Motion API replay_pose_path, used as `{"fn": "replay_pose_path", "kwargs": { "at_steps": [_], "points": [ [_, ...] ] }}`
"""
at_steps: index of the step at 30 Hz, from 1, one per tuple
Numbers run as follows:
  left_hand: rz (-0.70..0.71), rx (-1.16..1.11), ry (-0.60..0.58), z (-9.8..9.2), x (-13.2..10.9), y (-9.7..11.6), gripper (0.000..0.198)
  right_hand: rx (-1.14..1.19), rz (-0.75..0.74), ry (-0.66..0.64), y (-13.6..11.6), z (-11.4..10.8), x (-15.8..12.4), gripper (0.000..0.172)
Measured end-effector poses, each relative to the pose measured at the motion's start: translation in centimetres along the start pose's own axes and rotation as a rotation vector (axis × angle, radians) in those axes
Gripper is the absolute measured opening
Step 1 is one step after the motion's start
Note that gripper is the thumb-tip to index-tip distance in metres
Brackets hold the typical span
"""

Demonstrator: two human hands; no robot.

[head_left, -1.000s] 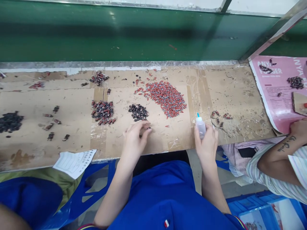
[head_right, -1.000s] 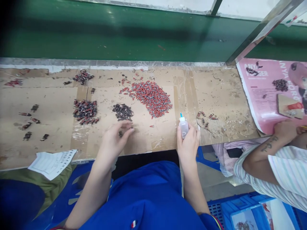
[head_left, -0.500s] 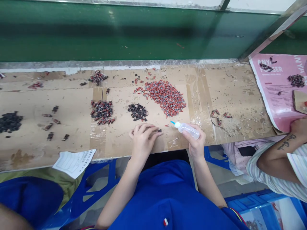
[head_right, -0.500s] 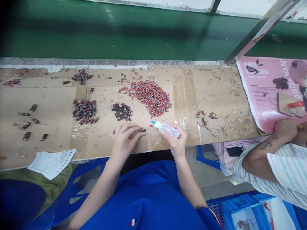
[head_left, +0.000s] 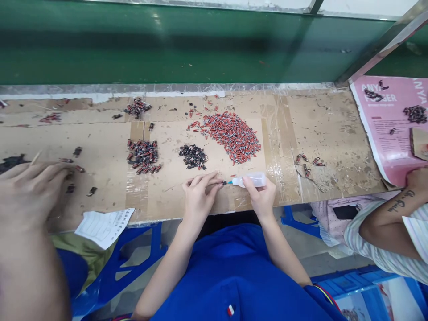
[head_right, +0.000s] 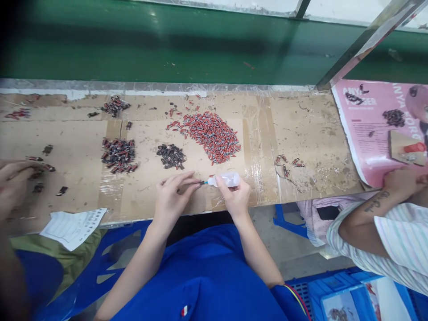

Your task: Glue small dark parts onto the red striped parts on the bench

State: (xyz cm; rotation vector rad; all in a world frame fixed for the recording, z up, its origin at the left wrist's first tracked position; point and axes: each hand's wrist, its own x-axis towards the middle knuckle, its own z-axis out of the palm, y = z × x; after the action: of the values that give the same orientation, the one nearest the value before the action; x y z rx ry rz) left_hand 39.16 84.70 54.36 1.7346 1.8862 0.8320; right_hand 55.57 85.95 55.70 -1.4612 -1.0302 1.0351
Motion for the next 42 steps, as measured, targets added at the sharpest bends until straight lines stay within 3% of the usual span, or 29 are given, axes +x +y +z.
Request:
{"fn": "replay_pose_path", "kwargs": {
  "at_steps": [34, 39, 42],
  "points": [
    [-0.002, 0.048, 0.076, 0.5, -0.3, -0.3, 0.015, -0.031, 0.01, 0.02, 0.4, 0.0, 0.0, 0.023],
    [-0.001, 0.023, 0.021, 0.2, -0.2, 0.0, 0.015, -0.032, -0.039, 0.149, 0.8, -1.6, 0.5, 0.029],
    [0.004, 0.071, -0.022, 0.0, -0.1, 0.2, 0.011, -0.194, -0.11, 0.199, 1.0, -3.6, 1.0, 0.036]
  ]
}}
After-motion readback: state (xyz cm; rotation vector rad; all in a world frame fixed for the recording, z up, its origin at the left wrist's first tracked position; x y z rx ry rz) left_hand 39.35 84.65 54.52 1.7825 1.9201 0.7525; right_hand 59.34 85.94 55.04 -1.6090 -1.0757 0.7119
